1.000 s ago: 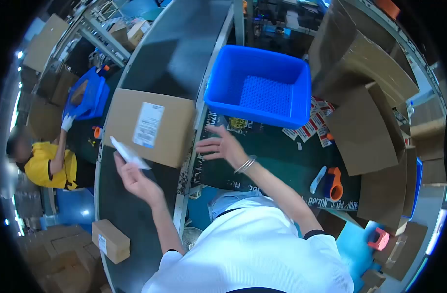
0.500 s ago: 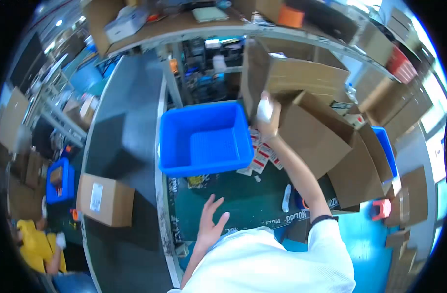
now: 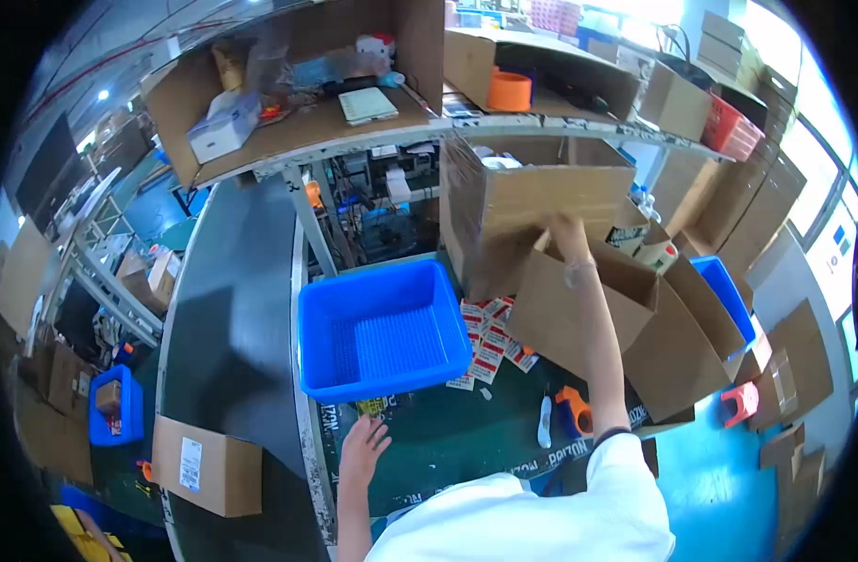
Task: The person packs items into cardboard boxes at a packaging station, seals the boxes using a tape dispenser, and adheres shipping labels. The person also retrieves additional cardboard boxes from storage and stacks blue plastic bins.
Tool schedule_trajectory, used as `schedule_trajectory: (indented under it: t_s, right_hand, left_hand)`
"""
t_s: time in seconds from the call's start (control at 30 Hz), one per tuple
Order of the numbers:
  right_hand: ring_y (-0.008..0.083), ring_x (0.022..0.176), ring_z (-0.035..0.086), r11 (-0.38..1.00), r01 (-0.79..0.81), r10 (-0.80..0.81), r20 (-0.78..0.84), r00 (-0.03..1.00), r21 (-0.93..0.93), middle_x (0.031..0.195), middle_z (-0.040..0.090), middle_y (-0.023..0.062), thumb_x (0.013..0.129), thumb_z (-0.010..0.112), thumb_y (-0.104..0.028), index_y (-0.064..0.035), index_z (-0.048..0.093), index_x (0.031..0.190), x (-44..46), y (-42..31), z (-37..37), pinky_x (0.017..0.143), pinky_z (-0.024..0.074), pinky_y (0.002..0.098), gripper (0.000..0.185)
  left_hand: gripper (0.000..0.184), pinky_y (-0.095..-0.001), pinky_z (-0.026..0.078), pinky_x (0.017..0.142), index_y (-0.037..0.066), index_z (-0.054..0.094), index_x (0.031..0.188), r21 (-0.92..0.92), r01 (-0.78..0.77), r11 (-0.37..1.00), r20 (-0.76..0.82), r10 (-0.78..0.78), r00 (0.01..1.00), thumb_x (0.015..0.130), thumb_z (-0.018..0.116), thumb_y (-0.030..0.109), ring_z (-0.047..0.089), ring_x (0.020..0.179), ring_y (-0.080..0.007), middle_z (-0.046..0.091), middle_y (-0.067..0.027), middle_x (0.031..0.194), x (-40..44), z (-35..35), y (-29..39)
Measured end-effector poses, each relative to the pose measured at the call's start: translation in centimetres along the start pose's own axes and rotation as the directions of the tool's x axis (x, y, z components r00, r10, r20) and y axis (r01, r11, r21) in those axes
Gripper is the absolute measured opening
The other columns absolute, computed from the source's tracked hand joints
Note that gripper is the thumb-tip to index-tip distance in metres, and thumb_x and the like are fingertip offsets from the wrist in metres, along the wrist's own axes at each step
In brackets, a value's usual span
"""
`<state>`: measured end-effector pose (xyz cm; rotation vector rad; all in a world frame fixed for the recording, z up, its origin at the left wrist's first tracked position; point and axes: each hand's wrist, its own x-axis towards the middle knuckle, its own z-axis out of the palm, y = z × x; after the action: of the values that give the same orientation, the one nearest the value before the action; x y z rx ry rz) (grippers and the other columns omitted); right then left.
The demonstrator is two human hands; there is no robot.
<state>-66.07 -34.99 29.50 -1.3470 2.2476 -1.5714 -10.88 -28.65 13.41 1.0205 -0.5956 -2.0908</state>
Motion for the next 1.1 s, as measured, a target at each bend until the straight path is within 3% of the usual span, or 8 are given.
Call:
schedule_trajectory:
  t_s: [0.07,0.1,0.13,0.2,0.33,0.67,0.8,1.1]
  right_hand:
    - [0.0371,0.101,0.06,0.745,0.129,-0.146,0.028,0.989,-0.655,0.109,0.065,0.0136,0.083,0.061,-0.039,-0.0088,0.062,0.111,-3.9,8.4,-0.9,0.081,0.0471,0.0472,0.041]
    - [0.0302,0.108,0.058,0.434,0.052,-0.062,0.028,0.998,-0.899,0.114,0.063,0.0113,0.081,0.063,-0.038,-0.0151,0.059,0.118,-8.0,7.2,-2.8,0.086,0.0458,0.0437,0.044]
    - [0.0253,0.107,0.059,0.42,-0.185,0.319,-0.046,0.947,-0.889,0.109,0.065,0.0087,0.077,0.067,-0.038,-0.0162,0.059,0.117,-9.1,4.1,-4.5,0.088,0.0449,0.0414,0.046]
    - [0.0238,0.096,0.063,0.26,-0.254,0.139,-0.224,0.965,-0.932,0.095,0.068,0.0057,0.069,0.073,-0.033,-0.0169,0.065,0.096,-11.5,3.5,-5.4,0.077,0.0481,0.0401,0.032]
    - [0.0331,0.074,0.062,0.597,0.133,-0.116,0.079,0.99,-0.791,0.07,0.063,0.0145,0.068,0.072,-0.032,-0.0106,0.066,0.077,-15.7,-1.4,-7.1,0.065,0.0488,0.043,0.024]
    - [0.0199,0.068,0.064,0.523,0.169,-0.706,-0.313,0.636,-0.836,0.084,0.07,0.0052,0.067,0.078,-0.019,-0.0069,0.065,0.076,-26.8,-18.3,-19.0,0.062,0.0477,0.0317,0.02]
    - [0.0267,0.08,0.063,0.242,-0.122,-0.806,-0.269,0.527,-0.963,0.091,0.067,0.0097,0.069,0.072,-0.018,-0.0049,0.065,0.093,-27.3,-15.4,-26.0,0.068,0.0512,0.034,0.028]
    - [0.0221,0.083,0.065,0.059,-0.294,-0.699,-0.25,0.671,-0.954,0.094,0.068,0.0058,0.08,0.061,-0.021,-0.0148,0.063,0.11,-18.4,0.7,-43.1,0.067,0.0529,0.0349,0.03]
  left_hand:
    - [0.064,-0.0503,0.039,0.1,0.002,0.03,0.138,-0.256,0.173,0.951,0.034,-0.17,0.985,0.09,0.059,0.032,0.044,0.121,-0.0355,0.042,-0.0215,0.13,2.0,-1.0,0.3]
    - [0.066,-0.0506,0.038,0.1,0.002,0.028,0.139,-0.369,0.258,0.893,0.07,-0.25,0.966,0.09,0.059,0.033,0.044,0.121,-0.0362,0.04,-0.0228,0.131,2.9,-1.1,0.5]
    - [0.075,-0.0518,0.036,0.103,0.002,0.023,0.139,-0.348,0.223,0.91,-0.042,-0.253,0.967,0.087,0.063,0.038,0.042,0.123,-0.0377,0.035,-0.0255,0.134,4.2,-0.9,0.1]
    - [0.081,-0.0518,0.035,0.103,0.002,0.023,0.14,-0.316,0.236,0.919,0.012,-0.245,0.97,0.084,0.065,0.043,0.043,0.121,-0.038,0.035,-0.0246,0.133,7.1,-0.1,0.1]
    - [0.091,-0.0514,0.034,0.103,0.009,0.029,0.138,-0.228,0.219,0.949,-0.038,-0.233,0.972,0.072,0.072,0.055,0.041,0.115,-0.0378,0.035,-0.0207,0.132,12.9,0.9,-2.1]
    - [0.074,-0.0459,0.035,0.098,0.014,0.045,0.124,-0.113,0.152,0.982,-0.048,-0.158,0.986,0.063,0.074,0.045,0.043,0.111,-0.0305,0.044,-0.0085,0.125,15.4,1.7,-2.9]
    - [0.075,-0.0452,0.033,0.099,0.014,0.045,0.124,-0.07,0.173,0.982,-0.049,-0.176,0.983,0.063,0.072,0.05,0.041,0.114,-0.0311,0.043,-0.009,0.126,15.7,1.4,-3.4]
    - [0.087,-0.0464,0.032,0.098,0.013,0.041,0.128,0.056,0.091,0.994,-0.177,-0.079,0.981,0.059,0.07,0.057,0.04,0.118,-0.0307,0.042,-0.0101,0.126,14.1,2.9,-3.6]
